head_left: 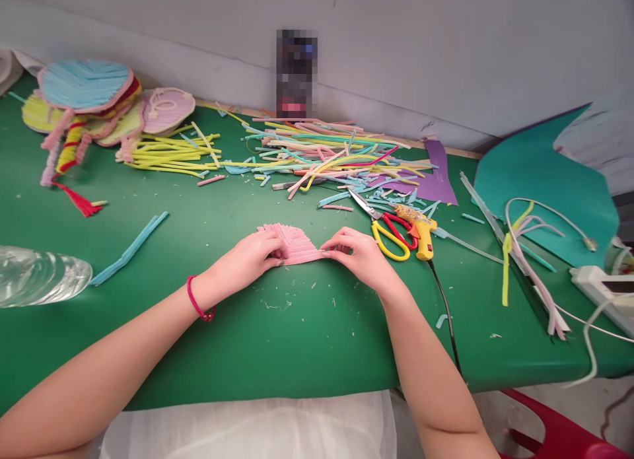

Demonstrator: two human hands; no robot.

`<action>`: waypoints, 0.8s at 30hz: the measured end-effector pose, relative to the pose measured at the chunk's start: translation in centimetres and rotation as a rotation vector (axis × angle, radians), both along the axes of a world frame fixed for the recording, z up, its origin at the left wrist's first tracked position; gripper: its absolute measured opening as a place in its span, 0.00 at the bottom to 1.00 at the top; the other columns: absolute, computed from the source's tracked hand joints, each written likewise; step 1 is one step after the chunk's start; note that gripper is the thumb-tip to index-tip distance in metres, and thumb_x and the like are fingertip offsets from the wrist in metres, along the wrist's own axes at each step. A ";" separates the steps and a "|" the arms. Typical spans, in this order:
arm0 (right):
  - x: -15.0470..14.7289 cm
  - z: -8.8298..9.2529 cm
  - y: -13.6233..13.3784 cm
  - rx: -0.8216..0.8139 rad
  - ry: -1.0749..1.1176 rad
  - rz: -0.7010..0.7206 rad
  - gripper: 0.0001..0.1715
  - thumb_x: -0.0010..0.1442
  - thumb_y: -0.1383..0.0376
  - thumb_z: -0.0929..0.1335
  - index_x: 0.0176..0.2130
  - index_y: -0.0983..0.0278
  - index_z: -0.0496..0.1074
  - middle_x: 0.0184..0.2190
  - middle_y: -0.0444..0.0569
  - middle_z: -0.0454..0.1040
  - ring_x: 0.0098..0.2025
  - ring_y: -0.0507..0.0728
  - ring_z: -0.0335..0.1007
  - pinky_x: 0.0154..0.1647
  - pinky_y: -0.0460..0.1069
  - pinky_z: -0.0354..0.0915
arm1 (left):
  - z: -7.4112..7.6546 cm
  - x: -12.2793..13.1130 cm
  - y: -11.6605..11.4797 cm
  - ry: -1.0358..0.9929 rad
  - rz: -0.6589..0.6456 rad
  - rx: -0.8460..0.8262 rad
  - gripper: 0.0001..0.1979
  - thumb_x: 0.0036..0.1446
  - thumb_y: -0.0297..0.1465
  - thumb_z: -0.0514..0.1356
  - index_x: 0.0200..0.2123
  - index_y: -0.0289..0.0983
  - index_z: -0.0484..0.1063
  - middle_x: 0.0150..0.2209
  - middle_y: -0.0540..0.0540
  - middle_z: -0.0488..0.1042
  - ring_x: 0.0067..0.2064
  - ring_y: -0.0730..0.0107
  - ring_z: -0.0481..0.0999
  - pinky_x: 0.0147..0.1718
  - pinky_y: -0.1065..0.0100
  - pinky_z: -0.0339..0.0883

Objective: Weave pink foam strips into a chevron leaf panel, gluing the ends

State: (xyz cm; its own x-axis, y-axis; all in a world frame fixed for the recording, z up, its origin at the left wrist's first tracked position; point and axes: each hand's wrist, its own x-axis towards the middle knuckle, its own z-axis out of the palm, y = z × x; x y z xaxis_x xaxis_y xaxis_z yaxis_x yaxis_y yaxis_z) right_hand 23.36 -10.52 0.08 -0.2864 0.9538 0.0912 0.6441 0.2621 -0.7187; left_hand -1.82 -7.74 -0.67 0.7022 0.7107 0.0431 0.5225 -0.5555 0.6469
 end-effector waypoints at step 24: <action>0.0 -2.0 0.9 -0.058 0.017 0.089 0.04 0.57 0.69 0.70 0.29 0.62 0.73 0.29 0.44 0.70 0.33 0.53 0.66 0.35 0.48 0.62 | 0.2 -0.3 0.6 -0.067 0.008 -0.095 0.04 0.56 0.30 0.57 0.33 0.39 0.71 0.36 0.48 0.74 0.39 0.66 0.72 0.37 0.67 0.64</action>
